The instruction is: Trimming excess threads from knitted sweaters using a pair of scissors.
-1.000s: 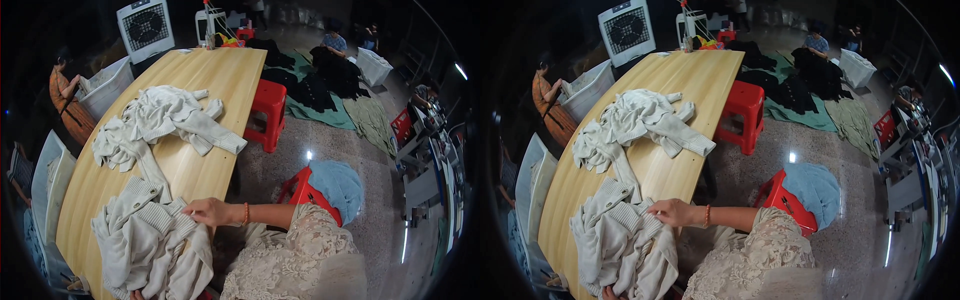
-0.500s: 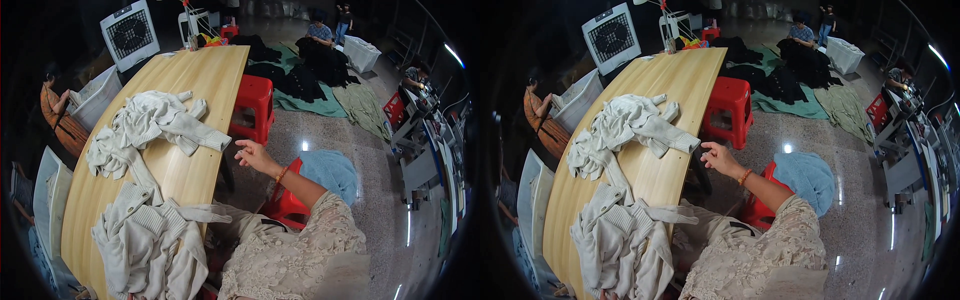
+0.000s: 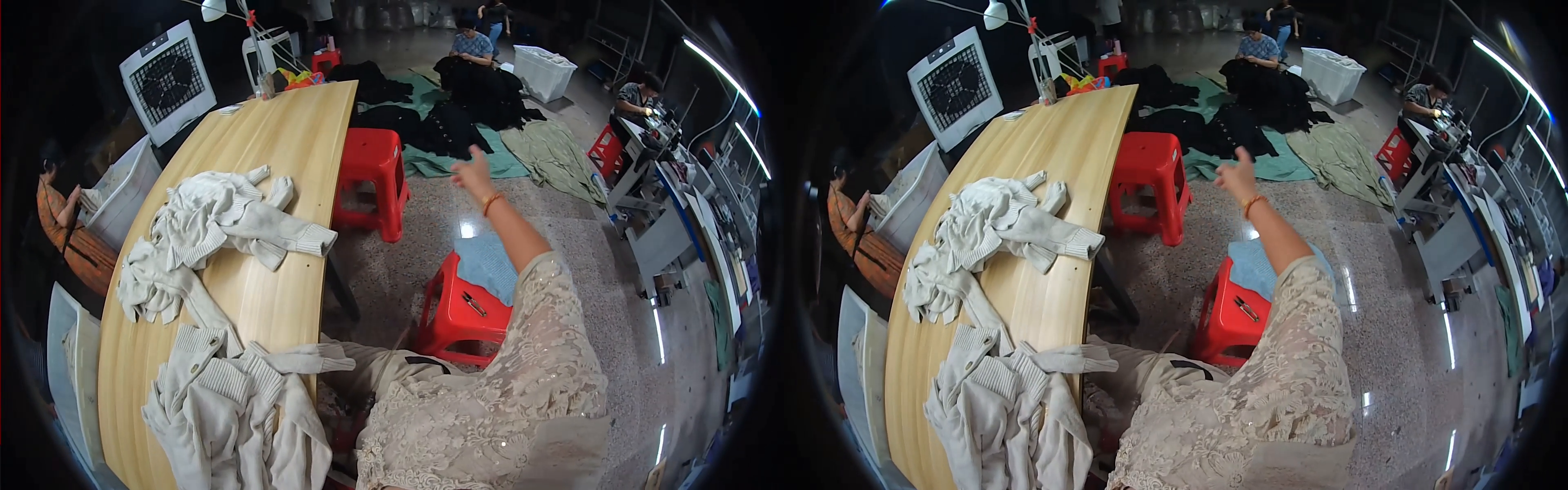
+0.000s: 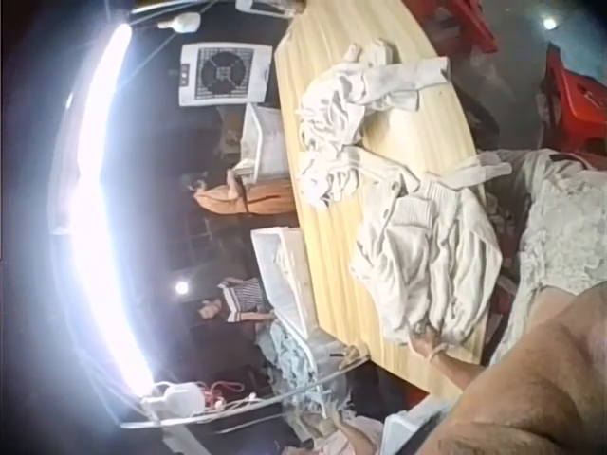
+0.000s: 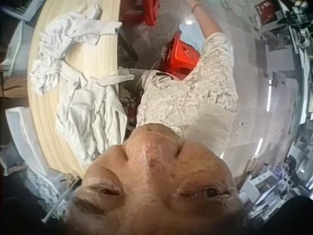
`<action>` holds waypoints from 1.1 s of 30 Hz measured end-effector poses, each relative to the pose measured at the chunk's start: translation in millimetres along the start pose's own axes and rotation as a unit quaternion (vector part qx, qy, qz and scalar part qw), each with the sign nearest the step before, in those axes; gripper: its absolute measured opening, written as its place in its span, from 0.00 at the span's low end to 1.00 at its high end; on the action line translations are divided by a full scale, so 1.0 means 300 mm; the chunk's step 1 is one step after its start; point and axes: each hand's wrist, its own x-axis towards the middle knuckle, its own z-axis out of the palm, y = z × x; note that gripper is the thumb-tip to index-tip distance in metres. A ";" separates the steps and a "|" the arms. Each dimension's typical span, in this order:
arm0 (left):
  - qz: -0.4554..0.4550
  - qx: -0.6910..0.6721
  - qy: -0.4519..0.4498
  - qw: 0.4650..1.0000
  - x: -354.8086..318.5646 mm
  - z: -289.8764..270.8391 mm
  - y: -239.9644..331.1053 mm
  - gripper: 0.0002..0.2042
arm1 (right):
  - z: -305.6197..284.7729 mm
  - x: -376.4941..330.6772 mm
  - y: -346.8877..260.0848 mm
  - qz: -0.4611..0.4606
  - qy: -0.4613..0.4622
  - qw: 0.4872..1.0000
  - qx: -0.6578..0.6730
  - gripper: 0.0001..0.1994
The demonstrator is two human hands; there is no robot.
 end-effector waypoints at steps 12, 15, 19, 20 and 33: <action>-0.041 0.193 -0.056 0.979 -0.017 -0.041 0.056 0.16 | -0.430 0.304 -0.250 -0.041 0.220 0.974 -0.037 0.42; -0.048 0.077 -0.049 0.995 -0.034 -0.038 -0.012 0.17 | -0.411 0.287 -0.256 -0.021 0.208 0.976 -0.066 0.42; -0.056 0.128 -0.038 0.989 -0.044 -0.024 -0.029 0.18 | -0.327 0.256 -0.242 0.007 0.173 0.982 -0.072 0.40; 0.227 0.099 0.089 0.965 -0.029 -0.013 -0.066 0.18 | -0.301 0.260 -0.226 0.015 0.151 0.985 -0.081 0.40; -0.050 0.060 -0.007 0.997 -0.060 -0.036 0.177 0.15 | -0.305 0.258 -0.168 0.049 0.143 0.983 -0.105 0.39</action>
